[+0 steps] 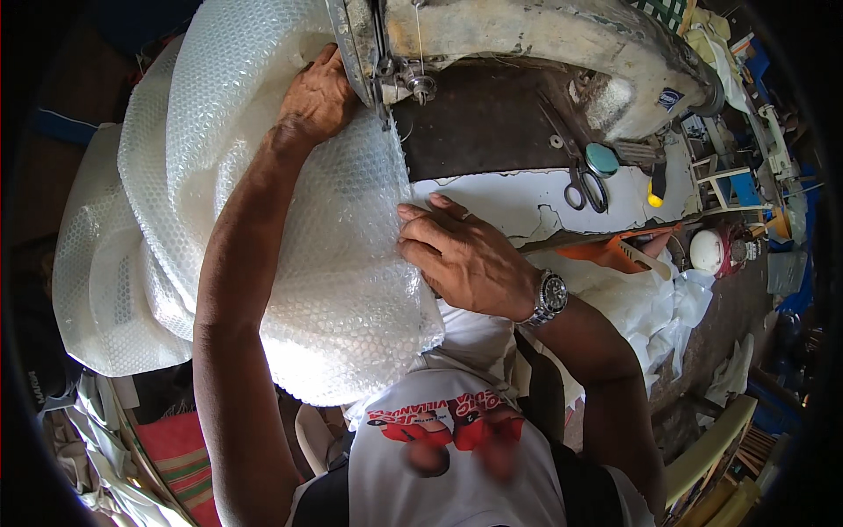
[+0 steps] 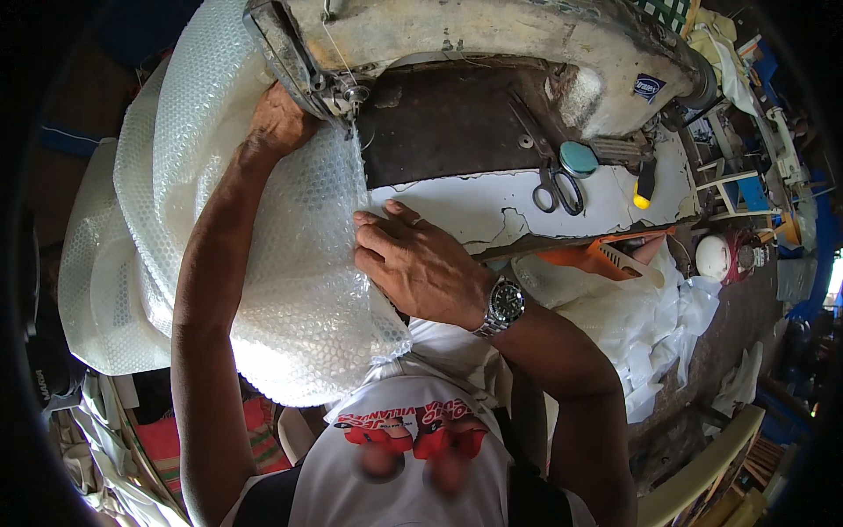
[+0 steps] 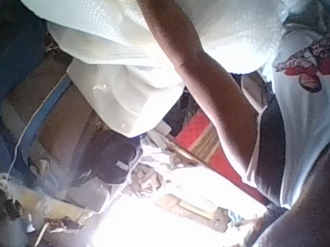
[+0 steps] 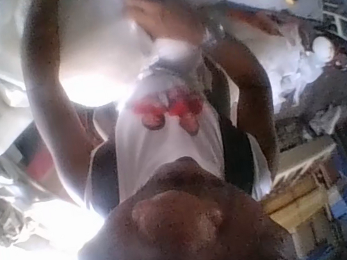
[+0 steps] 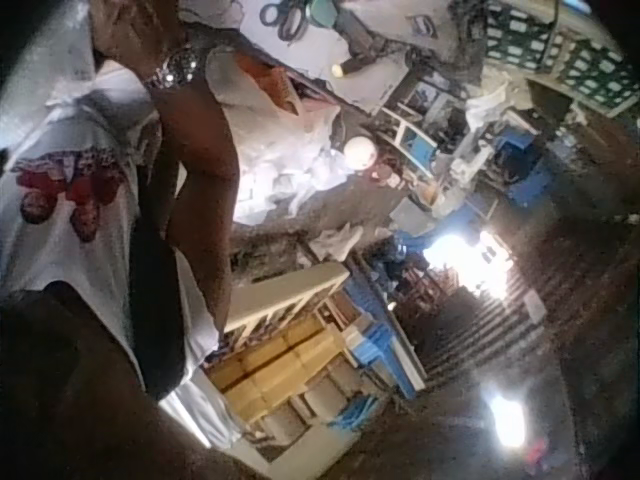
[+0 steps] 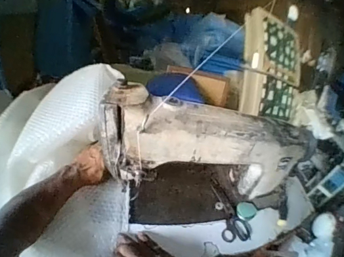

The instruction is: Sewing pieces of bubble wrap together using an industrial sewing machine in a workshop.

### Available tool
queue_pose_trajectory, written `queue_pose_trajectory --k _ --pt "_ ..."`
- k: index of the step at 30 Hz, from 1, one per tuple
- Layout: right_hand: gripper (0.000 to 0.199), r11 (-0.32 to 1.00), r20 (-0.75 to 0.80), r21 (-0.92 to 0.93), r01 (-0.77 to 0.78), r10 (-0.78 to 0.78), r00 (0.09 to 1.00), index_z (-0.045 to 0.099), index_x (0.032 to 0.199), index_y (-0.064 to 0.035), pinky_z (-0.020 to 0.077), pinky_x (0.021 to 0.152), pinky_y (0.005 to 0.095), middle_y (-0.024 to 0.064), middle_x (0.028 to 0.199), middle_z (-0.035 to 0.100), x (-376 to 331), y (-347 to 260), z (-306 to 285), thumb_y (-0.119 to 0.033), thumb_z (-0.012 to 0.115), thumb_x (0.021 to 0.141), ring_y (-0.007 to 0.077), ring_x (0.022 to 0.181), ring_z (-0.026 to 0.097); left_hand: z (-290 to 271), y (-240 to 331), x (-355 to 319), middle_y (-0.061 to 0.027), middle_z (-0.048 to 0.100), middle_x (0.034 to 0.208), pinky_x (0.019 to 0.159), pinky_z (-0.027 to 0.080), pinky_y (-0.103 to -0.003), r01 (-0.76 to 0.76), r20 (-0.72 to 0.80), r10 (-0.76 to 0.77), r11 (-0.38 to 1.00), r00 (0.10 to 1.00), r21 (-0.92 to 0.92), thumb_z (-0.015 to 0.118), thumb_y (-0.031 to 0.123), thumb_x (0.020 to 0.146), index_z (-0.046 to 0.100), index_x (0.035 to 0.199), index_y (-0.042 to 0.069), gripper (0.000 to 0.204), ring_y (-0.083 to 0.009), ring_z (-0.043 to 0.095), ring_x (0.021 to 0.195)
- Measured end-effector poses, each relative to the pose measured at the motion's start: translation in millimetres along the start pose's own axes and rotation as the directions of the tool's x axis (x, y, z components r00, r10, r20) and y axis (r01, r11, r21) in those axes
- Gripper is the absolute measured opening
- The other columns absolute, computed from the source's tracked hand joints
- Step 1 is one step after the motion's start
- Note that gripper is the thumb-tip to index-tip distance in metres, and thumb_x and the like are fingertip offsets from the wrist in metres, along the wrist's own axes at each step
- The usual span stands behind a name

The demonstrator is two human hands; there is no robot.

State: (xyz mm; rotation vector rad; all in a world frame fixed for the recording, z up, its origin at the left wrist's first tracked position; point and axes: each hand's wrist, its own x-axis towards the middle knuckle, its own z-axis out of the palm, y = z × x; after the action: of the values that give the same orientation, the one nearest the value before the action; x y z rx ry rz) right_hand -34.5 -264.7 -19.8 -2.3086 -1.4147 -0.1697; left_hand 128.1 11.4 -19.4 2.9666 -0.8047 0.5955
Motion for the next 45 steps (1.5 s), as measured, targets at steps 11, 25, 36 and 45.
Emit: queue_pose_trajectory --k 11,25,36,45 --pt "0.015 0.995 -0.134 0.083 -0.05 0.061 0.989 0.067 0.103 -0.0044 0.0457 0.113 0.0469 0.0146 0.125 0.062 19.7 24.4 12.8 -0.01 0.065 0.089 0.0323 0.123 0.062 34.5 -38.1 23.4 -0.0123 0.059 0.138 0.102 0.054 -0.043 -0.03 -0.048 0.028 0.999 0.998 -0.033 0.064 0.013 0.091 0.062 0.133 0.011 0.043 -0.0331 0.054 0.128" --pt "0.018 1.0 -0.233 0.005 -0.018 0.019 0.972 0.057 0.088 -0.0034 0.0432 0.107 0.0531 0.0159 0.102 0.052 59.0 73.5 54.6 -0.019 0.053 0.094 0.0302 0.1 0.061 75.1 -76.9 129.0 -0.0136 0.066 0.116 0.082 0.052 -0.041 0.012 -0.007 -0.013 0.975 1.0 -0.223 0.066 0.016 0.09 0.065 0.109 0.009 0.021 -0.0278 0.061 0.105" --pt "0.022 0.996 -0.327 -0.026 -0.09 0.077 0.942 0.069 0.089 -0.0028 0.0521 0.094 0.0488 0.0179 0.104 0.063 64.6 78.6 52.5 -0.021 0.059 0.081 0.0359 0.1 0.066 40.1 -135.7 117.4 -0.0146 0.071 0.099 0.067 0.051 -0.039 0.312 0.028 -0.323 0.886 0.946 -0.344 0.068 0.019 0.089 0.067 0.09 0.008 0.011 -0.0236 0.066 0.086" --pt "0.033 0.832 -0.506 0.554 -0.04 0.374 0.777 0.07 0.124 -0.0029 0.056 0.086 0.0436 0.0176 0.113 0.068 22.2 49.0 22.5 0.0 0.063 0.092 0.0322 0.096 0.068 -124.7 -44.4 -148.0 -0.0139 0.07 0.128 0.09 0.055 -0.039 0.301 -0.285 -0.264 0.949 0.921 0.094 0.068 0.008 0.102 0.069 0.122 0.003 0.021 -0.0311 0.066 0.114"
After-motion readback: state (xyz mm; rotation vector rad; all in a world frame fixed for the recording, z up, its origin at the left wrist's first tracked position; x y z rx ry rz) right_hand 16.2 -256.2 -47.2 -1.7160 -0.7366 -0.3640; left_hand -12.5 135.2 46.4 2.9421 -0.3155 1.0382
